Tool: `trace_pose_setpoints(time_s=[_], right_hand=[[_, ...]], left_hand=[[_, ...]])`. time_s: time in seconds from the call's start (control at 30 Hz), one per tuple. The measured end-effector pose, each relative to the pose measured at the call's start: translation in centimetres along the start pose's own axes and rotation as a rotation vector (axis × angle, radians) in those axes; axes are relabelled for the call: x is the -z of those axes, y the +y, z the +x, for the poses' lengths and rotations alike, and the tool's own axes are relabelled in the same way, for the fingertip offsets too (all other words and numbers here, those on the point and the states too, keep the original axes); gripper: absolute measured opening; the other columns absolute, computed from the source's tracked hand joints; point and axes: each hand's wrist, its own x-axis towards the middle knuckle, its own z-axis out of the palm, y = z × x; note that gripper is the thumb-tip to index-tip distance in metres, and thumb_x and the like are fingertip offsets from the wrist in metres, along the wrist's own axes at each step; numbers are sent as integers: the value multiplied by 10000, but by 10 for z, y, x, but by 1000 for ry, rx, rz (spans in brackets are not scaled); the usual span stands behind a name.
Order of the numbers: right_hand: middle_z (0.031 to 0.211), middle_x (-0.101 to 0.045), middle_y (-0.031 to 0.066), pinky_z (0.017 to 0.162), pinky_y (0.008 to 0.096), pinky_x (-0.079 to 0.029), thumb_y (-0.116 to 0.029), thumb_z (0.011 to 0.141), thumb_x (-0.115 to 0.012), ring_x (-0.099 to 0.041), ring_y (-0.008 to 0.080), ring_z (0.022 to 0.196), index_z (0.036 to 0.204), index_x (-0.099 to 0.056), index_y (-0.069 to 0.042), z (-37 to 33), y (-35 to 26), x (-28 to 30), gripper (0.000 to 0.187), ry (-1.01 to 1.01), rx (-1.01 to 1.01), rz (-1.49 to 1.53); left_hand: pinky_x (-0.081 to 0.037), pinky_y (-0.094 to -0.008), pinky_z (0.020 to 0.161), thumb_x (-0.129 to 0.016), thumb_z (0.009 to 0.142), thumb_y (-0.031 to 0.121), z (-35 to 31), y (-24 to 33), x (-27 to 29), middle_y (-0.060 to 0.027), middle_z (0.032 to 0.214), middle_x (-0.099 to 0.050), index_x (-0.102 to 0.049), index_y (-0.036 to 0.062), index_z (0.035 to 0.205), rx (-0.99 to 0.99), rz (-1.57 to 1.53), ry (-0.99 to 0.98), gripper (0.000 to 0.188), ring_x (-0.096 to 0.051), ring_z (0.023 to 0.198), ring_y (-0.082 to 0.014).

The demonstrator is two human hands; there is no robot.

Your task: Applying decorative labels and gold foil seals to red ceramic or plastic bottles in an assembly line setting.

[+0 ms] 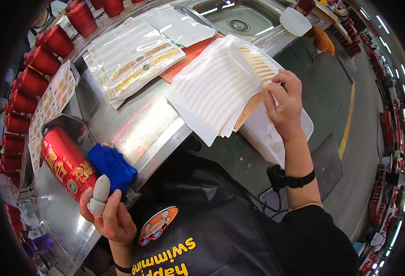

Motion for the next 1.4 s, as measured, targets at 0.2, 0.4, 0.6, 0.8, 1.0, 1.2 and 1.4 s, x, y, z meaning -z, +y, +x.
trace_pose_setpoints(time_s=[0.2, 0.4, 0.6, 0.8, 1.0, 1.2, 1.4], right_hand=[[982, -542, 122, 866, 440, -459, 9, 663, -719, -541, 369, 1063, 799, -634, -33, 8, -54, 5, 166, -80, 137, 230], [1022, -551, 102, 864, 432, -475, 4, 620, -731, -540, 372, 1085, 831, -656, -57, 4, -95, 12, 232, -172, 223, 423], [1065, -544, 101, 885, 440, -464, -172, 655, -818, -525, 363, 1092, 984, -644, -51, 4, -91, 15, 392, -220, 231, 534], [1147, -518, 138, 929, 460, -430, -147, 630, -815, -493, 378, 1114, 1116, -607, -29, 3, -66, -5, 542, -310, 176, 369], [1117, -539, 131, 917, 449, -439, -140, 635, -804, -505, 358, 1103, 1080, -628, -25, 18, -76, -13, 492, -336, 216, 411], [1049, -565, 119, 884, 426, -450, -127, 671, -781, -534, 334, 1038, 1039, -645, -16, 38, -83, -12, 408, -408, 257, 506], [1073, -582, 137, 883, 407, -455, -89, 731, -748, -544, 335, 1014, 1067, -647, -11, 66, -67, -23, 359, -523, 262, 382]], left_hand=[[-396, -412, 1007, -508, 899, 90, 41, 16, 11, -231, 1151, -618, -636, 6, 1101, -20, -334, -109, 253, -559, 1087, -348], [-484, -266, 719, -606, 906, 167, 103, 48, -39, -124, 981, -650, -628, -27, 1097, 634, -1154, -593, 273, -599, 797, -136], [-391, -198, 543, -571, 944, 224, 99, 56, -86, -9, 789, -604, -617, 16, 1029, 800, -1265, -593, 229, -506, 621, -58], [-364, -195, 506, -583, 935, 229, 93, 50, -86, -11, 753, -589, -605, 21, 1017, 970, -1431, -573, 224, -470, 569, -56], [-375, -184, 506, -582, 941, 266, 86, 49, -69, -30, 791, -633, -597, 25, 1021, 972, -1337, -674, 254, -515, 595, -53], [-386, -170, 527, -567, 951, 255, 67, 42, -69, -28, 807, -659, -605, 78, 927, 886, -1331, -713, 183, -543, 632, -46], [-445, -241, 593, -604, 916, 175, 57, 37, -76, -49, 834, -633, -601, 24, 982, 666, -944, -495, 164, -542, 668, -99]])
